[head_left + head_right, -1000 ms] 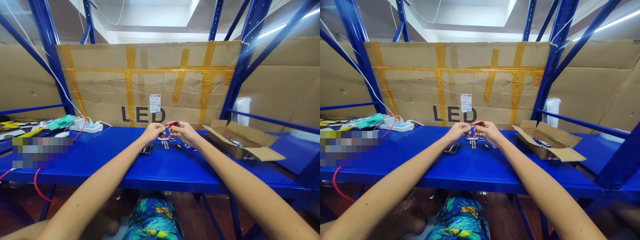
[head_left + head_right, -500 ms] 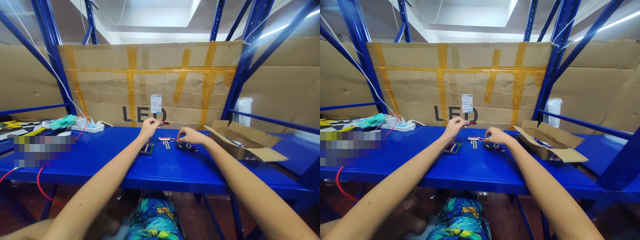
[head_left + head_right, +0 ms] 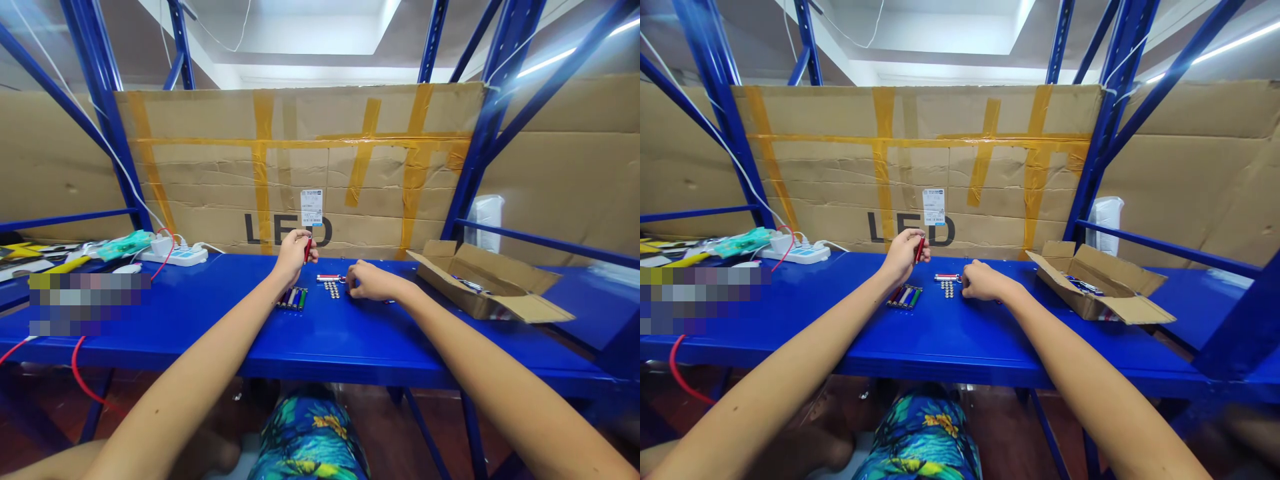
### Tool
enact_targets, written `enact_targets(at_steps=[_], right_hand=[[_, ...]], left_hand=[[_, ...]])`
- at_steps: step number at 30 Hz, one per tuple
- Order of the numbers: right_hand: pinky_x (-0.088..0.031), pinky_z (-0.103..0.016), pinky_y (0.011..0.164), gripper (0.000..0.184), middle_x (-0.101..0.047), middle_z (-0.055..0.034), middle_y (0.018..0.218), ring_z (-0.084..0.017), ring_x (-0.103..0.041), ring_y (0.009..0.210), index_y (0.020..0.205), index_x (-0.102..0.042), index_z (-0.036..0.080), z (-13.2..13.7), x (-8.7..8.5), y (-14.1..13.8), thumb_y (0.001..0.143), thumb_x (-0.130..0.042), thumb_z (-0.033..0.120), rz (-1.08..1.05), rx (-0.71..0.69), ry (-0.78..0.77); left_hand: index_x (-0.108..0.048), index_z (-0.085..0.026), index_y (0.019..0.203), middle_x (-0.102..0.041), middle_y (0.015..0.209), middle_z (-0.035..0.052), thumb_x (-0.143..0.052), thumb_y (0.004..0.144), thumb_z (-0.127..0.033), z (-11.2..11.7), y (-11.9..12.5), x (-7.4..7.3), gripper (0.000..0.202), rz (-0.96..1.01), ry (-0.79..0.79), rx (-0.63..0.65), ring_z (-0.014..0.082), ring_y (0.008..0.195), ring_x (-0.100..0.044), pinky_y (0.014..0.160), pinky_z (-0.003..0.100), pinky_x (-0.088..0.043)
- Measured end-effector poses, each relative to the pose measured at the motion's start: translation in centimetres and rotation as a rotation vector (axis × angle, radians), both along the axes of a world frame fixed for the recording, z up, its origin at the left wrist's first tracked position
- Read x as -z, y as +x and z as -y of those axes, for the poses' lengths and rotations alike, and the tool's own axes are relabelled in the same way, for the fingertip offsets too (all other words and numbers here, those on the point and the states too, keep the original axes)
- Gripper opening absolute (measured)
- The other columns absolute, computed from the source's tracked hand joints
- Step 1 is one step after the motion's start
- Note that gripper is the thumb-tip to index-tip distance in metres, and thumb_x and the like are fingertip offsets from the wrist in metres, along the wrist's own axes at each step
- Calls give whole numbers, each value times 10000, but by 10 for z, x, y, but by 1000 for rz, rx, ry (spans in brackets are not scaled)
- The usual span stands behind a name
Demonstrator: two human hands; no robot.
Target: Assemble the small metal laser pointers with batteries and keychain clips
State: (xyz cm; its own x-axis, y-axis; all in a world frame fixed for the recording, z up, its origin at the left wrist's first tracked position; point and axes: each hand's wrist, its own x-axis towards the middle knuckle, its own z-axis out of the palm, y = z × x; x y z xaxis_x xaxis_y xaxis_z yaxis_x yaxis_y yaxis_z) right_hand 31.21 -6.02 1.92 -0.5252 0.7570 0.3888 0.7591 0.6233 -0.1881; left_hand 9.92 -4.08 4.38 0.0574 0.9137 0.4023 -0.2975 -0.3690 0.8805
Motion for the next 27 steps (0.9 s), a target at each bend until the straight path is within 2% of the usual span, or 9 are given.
enact_targets(at_steps=[3, 5, 7, 10, 13, 15, 18, 22, 27], right_hand=[[-379, -261, 560, 84, -636, -33, 645, -146, -522, 589, 638, -589, 189, 6, -11, -2, 708, -632, 169, -102, 126, -76], [-377, -251, 547, 59, -635, -21, 629, -136, -529, 574, 700, -545, 189, 6, -16, -2, 757, -553, 175, -304, 130, -157], [-389, -251, 544, 19, -604, 1, 595, -130, -524, 554, 781, -524, 189, 6, -18, -4, 781, -510, 176, -517, 80, -282], [-402, -265, 541, 85, -505, 44, 558, -117, -472, 518, 869, -517, 189, 7, -15, -10, 787, -530, 207, -767, -45, -469], [-399, -272, 538, 142, -422, 66, 565, -101, -418, 510, 869, -522, 192, 12, -13, -18, 778, -593, 275, -924, -184, -651], [-404, -277, 543, 179, -421, 62, 586, -98, -412, 520, 865, -541, 188, 14, -12, -21, 776, -620, 321, -934, -252, -717], [-428, -290, 570, 206, -463, 45, 612, -112, -455, 553, 878, -575, 180, 12, -10, -20, 782, -627, 355, -844, -303, -693], [-428, -291, 584, 190, -468, 43, 587, -123, -487, 557, 842, -590, 179, 5, -7, -17, 806, -575, 366, -773, -296, -591], [-391, -273, 555, 225, -477, 31, 521, -118, -465, 511, 636, -531, 186, 9, -8, -22, 819, -484, 308, -693, -191, -397]], left_hand=[[-470, -201, 946, -489, 649, -64, -517, 831, -244, 3, 1, 3, 131, -152, 7, 3, 46, 406, -371, 427, 188, -300], [-507, -195, 936, -483, 657, -59, -551, 824, -252, 7, 2, 7, 134, -335, 146, -45, 58, 459, -385, 471, 204, -327], [-557, -189, 945, -502, 669, -45, -592, 811, -242, 12, 4, 12, 149, -546, 358, -94, 88, 556, -445, 554, 228, -373], [-608, -198, 978, -542, 688, -28, -580, 841, -233, 18, 7, 18, 144, -810, 604, -80, 125, 643, -489, 630, 254, -389], [-631, -205, 969, -614, 802, 11, -540, 878, -216, 17, 8, 21, 129, -964, 740, -100, 157, 745, -549, 715, 279, -417], [-638, -206, 947, -632, 874, 35, -525, 887, -202, 13, 7, 22, 128, -1005, 775, -153, 177, 828, -577, 773, 293, -430], [-645, -209, 920, -642, 889, 41, -525, 893, -203, 8, 4, 22, 123, -1001, 770, -205, 185, 857, -595, 792, 296, -440], [-650, -212, 900, -671, 879, 37, -547, 889, -206, 6, 3, 23, 104, -990, 765, -210, 185, 846, -610, 775, 291, -440], [-632, -208, 926, -688, 905, 39, -540, 880, -185, 7, 4, 24, 105, -1027, 760, -201, 190, 838, -620, 749, 293, -434]])
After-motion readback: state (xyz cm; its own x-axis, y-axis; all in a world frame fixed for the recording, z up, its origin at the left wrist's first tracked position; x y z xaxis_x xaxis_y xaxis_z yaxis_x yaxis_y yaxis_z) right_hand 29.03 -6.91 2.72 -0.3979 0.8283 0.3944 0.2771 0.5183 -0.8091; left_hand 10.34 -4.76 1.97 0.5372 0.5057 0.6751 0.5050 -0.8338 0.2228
